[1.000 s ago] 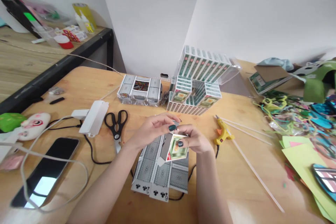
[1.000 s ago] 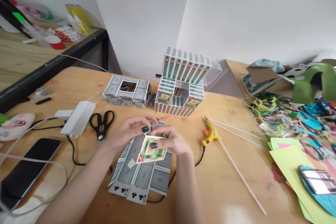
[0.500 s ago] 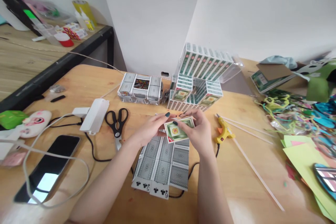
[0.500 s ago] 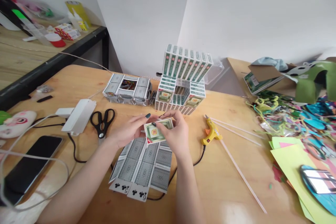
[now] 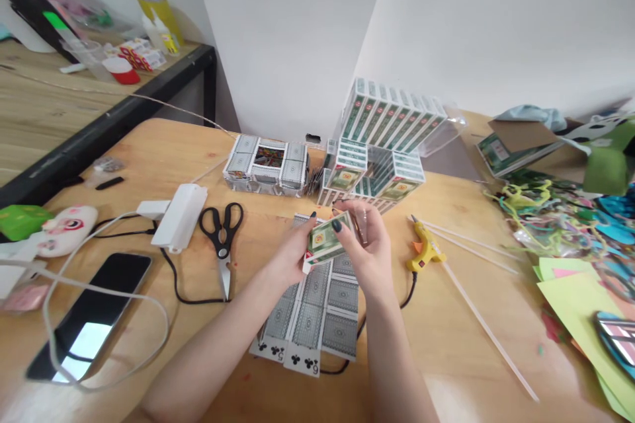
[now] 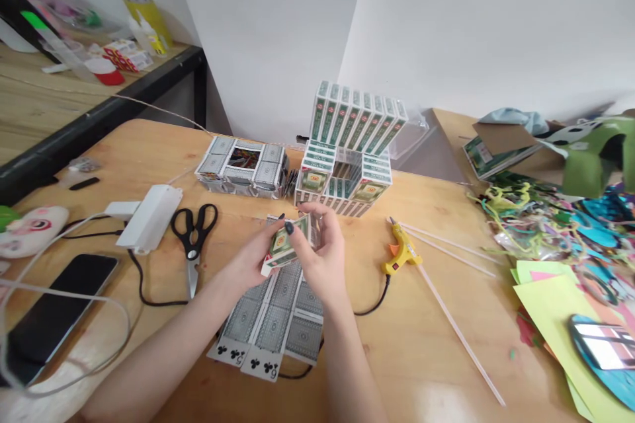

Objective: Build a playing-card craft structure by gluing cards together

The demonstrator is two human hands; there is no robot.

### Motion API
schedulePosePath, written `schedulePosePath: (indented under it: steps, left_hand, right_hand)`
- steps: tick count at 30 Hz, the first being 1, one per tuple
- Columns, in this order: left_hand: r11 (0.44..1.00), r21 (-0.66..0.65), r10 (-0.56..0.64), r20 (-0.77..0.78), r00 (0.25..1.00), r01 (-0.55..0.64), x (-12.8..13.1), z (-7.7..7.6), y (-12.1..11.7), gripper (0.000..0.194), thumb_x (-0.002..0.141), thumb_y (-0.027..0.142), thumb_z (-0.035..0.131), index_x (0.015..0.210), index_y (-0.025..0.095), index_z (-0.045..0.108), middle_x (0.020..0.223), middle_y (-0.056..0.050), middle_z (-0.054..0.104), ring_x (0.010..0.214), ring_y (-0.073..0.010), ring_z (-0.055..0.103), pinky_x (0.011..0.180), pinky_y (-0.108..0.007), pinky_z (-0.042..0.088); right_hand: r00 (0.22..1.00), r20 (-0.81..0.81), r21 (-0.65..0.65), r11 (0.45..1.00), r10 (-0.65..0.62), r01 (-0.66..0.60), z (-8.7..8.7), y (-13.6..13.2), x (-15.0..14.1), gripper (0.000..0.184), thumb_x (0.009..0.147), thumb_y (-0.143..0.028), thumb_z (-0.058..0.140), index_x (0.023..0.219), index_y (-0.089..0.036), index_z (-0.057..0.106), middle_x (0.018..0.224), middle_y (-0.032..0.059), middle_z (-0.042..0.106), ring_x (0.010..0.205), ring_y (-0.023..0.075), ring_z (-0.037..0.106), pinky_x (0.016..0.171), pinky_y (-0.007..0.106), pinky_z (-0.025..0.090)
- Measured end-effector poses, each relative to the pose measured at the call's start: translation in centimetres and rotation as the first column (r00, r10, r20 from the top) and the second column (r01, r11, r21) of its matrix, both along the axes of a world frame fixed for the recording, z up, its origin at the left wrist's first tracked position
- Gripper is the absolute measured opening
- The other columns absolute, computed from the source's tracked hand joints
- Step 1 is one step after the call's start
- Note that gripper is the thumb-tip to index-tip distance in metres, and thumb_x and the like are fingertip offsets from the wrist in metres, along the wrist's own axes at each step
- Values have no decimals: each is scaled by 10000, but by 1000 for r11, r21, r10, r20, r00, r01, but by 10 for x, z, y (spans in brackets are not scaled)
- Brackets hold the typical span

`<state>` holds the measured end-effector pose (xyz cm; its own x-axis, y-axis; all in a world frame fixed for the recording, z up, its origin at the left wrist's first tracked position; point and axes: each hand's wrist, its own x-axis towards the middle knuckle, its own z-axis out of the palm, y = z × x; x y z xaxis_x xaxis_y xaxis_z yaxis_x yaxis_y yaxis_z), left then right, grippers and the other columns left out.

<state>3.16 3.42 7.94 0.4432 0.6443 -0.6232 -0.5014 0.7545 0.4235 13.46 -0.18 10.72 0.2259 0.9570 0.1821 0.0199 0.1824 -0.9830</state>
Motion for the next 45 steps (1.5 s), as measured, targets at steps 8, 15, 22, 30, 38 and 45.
schedulePosePath:
  steps: [8, 15, 22, 30, 38, 45]
  left_hand:
    - [999, 38, -19, 155, 988, 13, -4, -1, 3, 327, 888, 360, 447, 830, 99, 635, 593, -40, 659, 482, -122, 611, 487, -198, 474]
    - [991, 71, -130, 256, 958, 115, -7, -8, 3, 333, 893, 333, 437, 1016, 87, 625, 809, -101, 707, 690, -186, 673, 642, -278, 522]
    - [986, 77, -163, 256, 953, 148, -15, -15, 6, 178, 847, 221, 529, 955, 111, 618, 865, -88, 701, 736, -185, 673, 695, -318, 542]
    - [970, 182, -198, 201, 959, 162, -21, -7, 5, 274, 737, 86, 630, 1007, 119, 597, 899, -87, 695, 762, -172, 669, 711, -298, 538]
    - [968, 210, -166, 140, 976, 134, -19, -3, 1, 281, 623, 93, 740, 872, 136, 618, 747, -35, 687, 616, -154, 662, 569, -232, 526]
    - [978, 188, -98, 53, 994, 86, -17, -3, 3, 314, 585, 64, 738, 856, 142, 600, 735, -28, 683, 594, -149, 656, 544, -231, 533]
  right_hand:
    - [952, -69, 27, 955, 298, -297, 1, 0, 25, 570, 684, -255, 725, 1194, -258, 471, 1213, 66, 530, 1094, 212, 522, 927, 375, 460]
    - [954, -157, 78, 967, 254, -244, 1, -3, 42, 645, 614, -258, 779, 1186, -277, 482, 1182, 62, 564, 1087, 245, 540, 900, 415, 479]
    - [956, -239, 115, 982, 172, -148, 2, -7, 59, 594, 595, -255, 773, 1142, -301, 547, 1185, 45, 575, 1086, 288, 551, 894, 472, 476]
    - [951, -291, 141, 988, 101, -62, 9, -11, 67, 545, 608, -273, 749, 1122, -319, 570, 1217, 33, 565, 1150, 322, 511, 996, 554, 363]
    - [951, -253, 120, 981, 179, -152, 7, -10, 58, 540, 606, -313, 765, 1109, -305, 568, 1186, 43, 554, 1131, 294, 518, 962, 516, 417]
    - [970, -207, 110, 989, 124, -103, 7, -9, 57, 519, 586, -341, 783, 1061, -298, 577, 1171, 40, 547, 1101, 286, 530, 910, 482, 464]
